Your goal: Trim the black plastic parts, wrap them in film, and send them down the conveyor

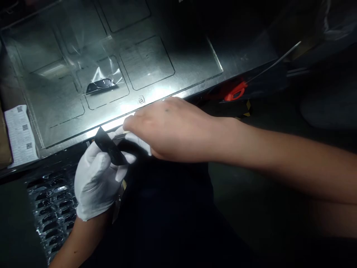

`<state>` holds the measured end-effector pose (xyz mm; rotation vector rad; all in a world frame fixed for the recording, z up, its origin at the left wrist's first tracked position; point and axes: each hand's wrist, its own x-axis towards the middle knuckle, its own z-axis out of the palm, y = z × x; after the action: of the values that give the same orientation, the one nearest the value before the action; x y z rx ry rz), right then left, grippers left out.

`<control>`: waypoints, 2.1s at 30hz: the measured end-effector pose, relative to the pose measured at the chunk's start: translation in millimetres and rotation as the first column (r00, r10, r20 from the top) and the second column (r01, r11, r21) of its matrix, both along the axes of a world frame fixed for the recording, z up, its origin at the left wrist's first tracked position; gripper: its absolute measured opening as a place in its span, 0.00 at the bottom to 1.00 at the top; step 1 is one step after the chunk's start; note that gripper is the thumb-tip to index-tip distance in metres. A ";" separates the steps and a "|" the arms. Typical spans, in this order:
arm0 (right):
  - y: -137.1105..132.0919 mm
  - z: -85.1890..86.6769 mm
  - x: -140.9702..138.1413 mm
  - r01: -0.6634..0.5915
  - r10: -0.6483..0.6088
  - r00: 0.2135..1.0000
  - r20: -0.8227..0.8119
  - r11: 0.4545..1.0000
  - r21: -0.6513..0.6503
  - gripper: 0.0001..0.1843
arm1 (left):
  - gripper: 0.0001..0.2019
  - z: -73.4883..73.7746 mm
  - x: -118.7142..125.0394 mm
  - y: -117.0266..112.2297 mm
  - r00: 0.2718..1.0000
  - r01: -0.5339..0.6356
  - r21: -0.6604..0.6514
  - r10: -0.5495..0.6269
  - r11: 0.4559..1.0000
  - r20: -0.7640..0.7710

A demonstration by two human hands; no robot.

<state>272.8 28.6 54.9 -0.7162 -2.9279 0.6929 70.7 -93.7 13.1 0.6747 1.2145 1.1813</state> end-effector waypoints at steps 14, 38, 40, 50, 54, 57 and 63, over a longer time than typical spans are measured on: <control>-1.8 6.3 -9.9 0.014 -0.006 0.986 0.167 0.999 -0.050 0.22 | 0.17 4.3 -0.1 4.1 0.992 -0.054 -0.031 0.050 0.998 -0.117; -1.7 2.7 -3.9 -0.039 0.045 0.979 0.200 0.999 -0.030 0.17 | 0.12 0.0 0.1 8.5 0.986 -0.155 -0.074 0.159 0.985 0.044; -2.1 2.1 -3.5 -0.043 0.048 0.980 0.193 0.999 -0.031 0.17 | 0.12 -0.8 0.1 9.3 0.983 -0.174 -0.071 0.178 0.982 0.049; -4.6 1.9 -2.9 -0.046 0.049 0.984 0.170 0.999 -0.024 0.16 | 0.10 -0.4 -3.7 10.4 0.984 -0.165 -0.076 0.170 0.983 0.055; -4.9 0.9 -2.5 -0.045 0.048 0.986 0.161 0.999 -0.025 0.16 | 0.11 0.2 -2.5 10.2 0.980 -0.190 -0.076 0.194 0.979 0.042; -6.2 -1.2 -2.1 -0.046 0.049 0.987 0.154 0.999 -0.021 0.16 | 0.11 -0.7 -0.2 10.4 0.976 -0.213 -0.072 0.216 0.974 0.026; -9.8 -0.9 -5.5 -0.020 0.023 0.991 0.134 1.000 -0.022 0.16 | 0.14 -7.2 3.9 8.7 0.969 -0.244 -0.039 0.243 0.969 -0.041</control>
<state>267.4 18.8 54.1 -0.7633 -3.0583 0.7040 74.6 -85.0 5.9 0.5264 1.3790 1.3458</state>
